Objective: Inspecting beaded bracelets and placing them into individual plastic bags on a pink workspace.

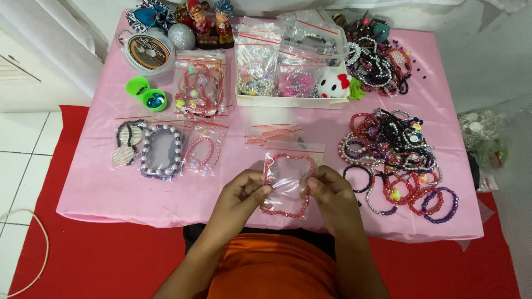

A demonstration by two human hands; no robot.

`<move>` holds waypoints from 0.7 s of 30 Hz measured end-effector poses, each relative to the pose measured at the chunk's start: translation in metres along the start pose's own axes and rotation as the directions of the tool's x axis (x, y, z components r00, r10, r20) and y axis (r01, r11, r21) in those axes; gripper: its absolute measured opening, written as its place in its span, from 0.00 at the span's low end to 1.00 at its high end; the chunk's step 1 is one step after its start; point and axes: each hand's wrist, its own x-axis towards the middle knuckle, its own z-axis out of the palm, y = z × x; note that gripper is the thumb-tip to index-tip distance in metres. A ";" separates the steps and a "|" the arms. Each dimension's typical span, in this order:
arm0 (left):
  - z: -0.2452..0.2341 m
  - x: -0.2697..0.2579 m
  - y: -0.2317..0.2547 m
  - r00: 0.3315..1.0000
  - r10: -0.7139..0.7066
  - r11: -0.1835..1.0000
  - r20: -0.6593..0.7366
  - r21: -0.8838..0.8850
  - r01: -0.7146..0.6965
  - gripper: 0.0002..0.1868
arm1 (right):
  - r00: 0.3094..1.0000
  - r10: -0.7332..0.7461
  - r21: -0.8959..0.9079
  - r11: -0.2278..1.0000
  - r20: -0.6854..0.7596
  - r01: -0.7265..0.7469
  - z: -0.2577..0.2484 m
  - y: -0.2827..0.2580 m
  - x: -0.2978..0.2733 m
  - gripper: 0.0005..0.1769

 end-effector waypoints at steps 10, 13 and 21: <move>0.004 -0.001 0.005 0.999 -0.029 0.998 0.031 0.054 0.028 0.17 | 0.998 -0.001 -0.129 0.992 -0.063 -0.007 0.011 -0.005 -0.003 0.07; 0.009 -0.002 0.012 0.998 -0.042 0.999 0.037 0.030 0.041 0.14 | 0.999 0.021 -0.226 0.974 -0.039 -0.029 0.010 -0.001 -0.006 0.05; 0.019 -0.003 0.021 1.000 -0.010 0.999 0.025 0.054 0.008 0.07 | 0.999 0.046 -0.157 0.986 -0.025 -0.050 0.012 0.003 -0.003 0.06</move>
